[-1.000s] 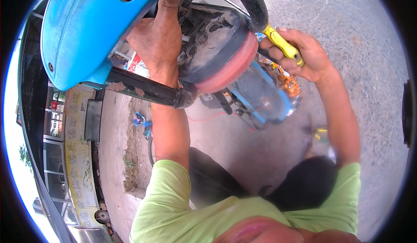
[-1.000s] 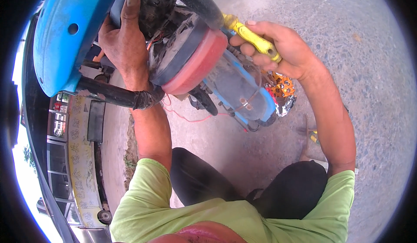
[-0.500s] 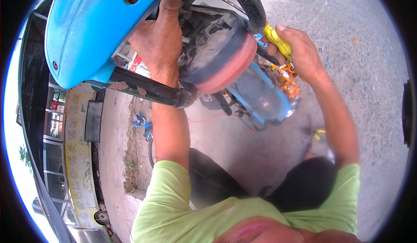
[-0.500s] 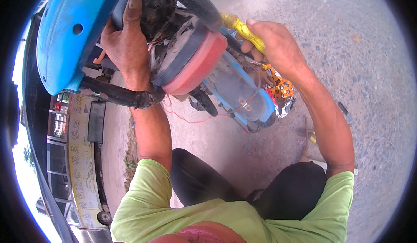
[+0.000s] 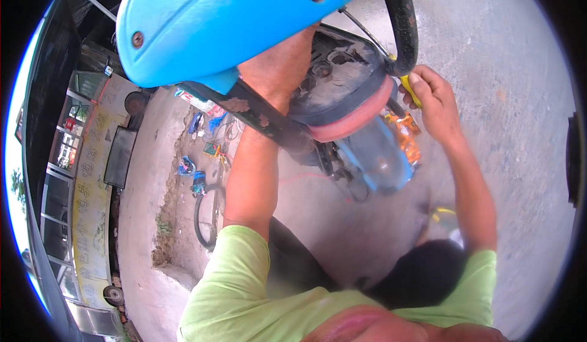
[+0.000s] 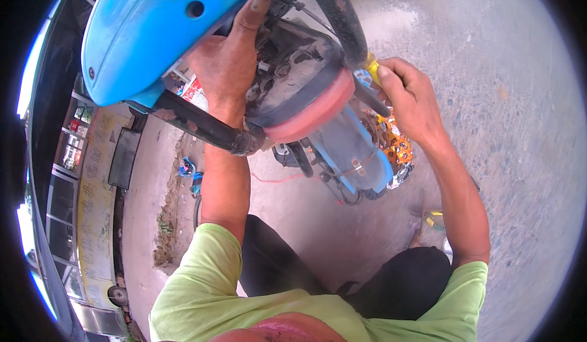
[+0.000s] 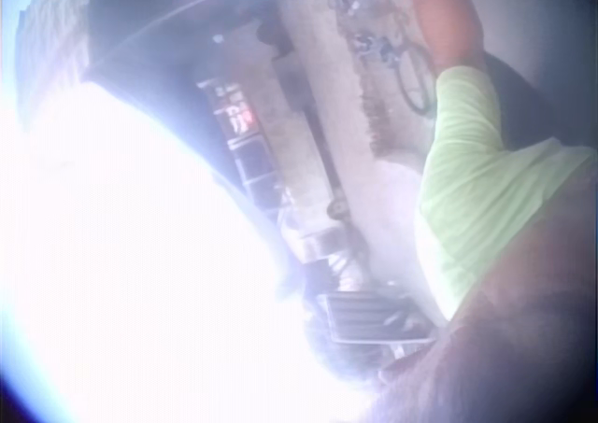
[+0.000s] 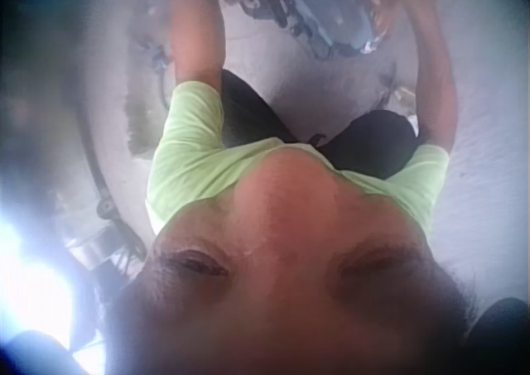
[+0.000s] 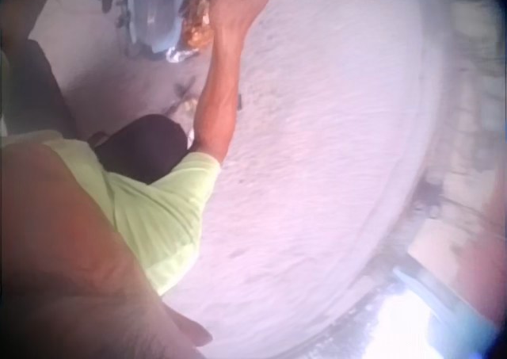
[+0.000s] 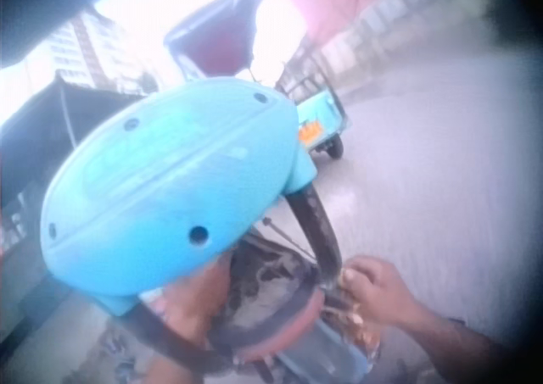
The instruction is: The person repairs the electrical wiring and body of an electric scooter using a screwdriver and tape. The person connects wires, applies tape to the connections, and secures a component inside the scooter body before closing the seat.
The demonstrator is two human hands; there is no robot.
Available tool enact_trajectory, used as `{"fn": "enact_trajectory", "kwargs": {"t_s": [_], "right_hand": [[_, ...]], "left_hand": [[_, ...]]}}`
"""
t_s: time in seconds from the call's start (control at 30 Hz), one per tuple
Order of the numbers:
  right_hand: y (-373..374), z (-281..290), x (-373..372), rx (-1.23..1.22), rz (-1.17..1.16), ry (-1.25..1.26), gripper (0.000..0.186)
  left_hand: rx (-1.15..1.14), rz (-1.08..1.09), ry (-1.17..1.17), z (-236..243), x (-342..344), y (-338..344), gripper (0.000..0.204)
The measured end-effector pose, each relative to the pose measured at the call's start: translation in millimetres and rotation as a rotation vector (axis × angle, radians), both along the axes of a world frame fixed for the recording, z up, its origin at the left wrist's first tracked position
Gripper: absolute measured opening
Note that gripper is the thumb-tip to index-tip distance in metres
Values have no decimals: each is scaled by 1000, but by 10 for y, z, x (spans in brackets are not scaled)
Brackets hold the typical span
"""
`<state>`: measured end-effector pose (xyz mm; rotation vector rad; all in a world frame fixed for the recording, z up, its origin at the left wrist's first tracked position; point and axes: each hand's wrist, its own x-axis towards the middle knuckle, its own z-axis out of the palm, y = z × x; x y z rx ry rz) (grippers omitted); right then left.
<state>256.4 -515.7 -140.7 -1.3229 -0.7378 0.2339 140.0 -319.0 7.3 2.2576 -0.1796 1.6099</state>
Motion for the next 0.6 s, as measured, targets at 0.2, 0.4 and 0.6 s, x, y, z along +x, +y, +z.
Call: {"fn": "enact_trajectory", "kwargs": {"t_s": [0.2,0.4,0.6], "right_hand": [[104,5,-90,-42,-187,-115,31],[9,0,-21,-23,19,100,31],[81,-5,-117,-75,-310,-229,26]], "left_hand": [[-53,-31,-14,-42,-2,43,47],[-89,-54,-18,-7,37,3,57],[-124,-59,-18,6,66,27,68]]}}
